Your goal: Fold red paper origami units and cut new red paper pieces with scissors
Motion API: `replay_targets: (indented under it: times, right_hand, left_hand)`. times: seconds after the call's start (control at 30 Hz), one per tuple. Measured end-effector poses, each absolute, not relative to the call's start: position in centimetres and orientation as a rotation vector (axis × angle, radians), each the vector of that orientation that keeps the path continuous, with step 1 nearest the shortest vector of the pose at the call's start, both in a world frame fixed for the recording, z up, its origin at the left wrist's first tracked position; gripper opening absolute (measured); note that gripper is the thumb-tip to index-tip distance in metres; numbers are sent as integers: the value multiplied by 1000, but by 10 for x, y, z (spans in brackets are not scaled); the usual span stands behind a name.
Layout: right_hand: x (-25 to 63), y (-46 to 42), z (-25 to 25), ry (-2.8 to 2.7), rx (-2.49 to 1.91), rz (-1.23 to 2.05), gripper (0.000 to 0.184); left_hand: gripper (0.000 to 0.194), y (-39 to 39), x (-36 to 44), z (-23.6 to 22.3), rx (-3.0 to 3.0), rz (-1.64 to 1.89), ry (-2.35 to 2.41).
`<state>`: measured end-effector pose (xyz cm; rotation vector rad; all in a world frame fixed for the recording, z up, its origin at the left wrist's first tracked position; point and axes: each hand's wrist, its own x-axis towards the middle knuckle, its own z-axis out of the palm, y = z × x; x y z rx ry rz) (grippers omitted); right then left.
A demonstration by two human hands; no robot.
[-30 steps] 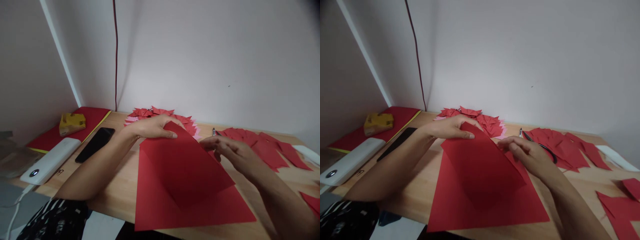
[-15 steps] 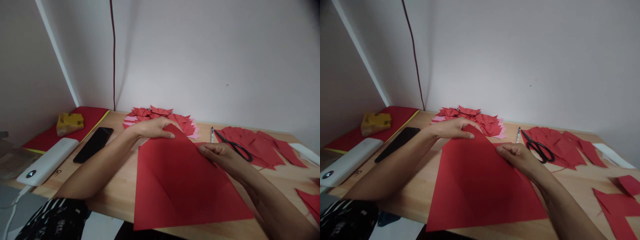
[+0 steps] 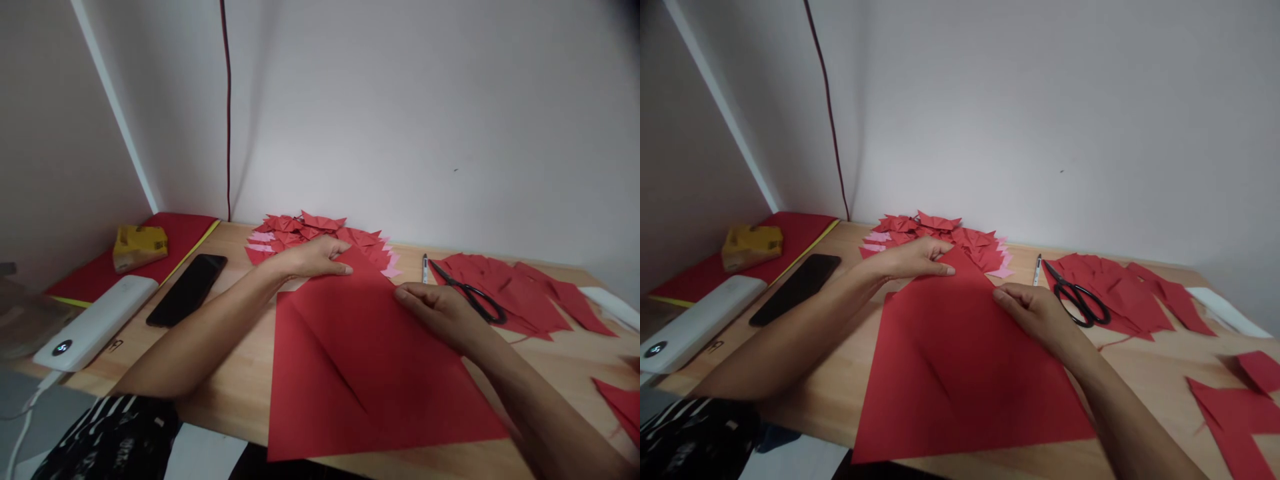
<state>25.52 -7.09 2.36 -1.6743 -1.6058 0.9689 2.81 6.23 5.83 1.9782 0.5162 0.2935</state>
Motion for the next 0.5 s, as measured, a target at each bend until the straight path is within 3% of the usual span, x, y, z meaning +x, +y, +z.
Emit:
replay_targets:
  times: [0.1,0.27,0.5]
  right_hand:
    - [255,-72,27,-1471,-1682,970,52]
    - [263,-73,31,-982,-1619,1167,38]
    - [276,-68,23,-821,-1521,908,23]
  left_hand:
    - [18,62,29,58,1995,298,585]
    - [20,69,26,54,1876,347,563]
    - [25,73,29,51,1654,332,675]
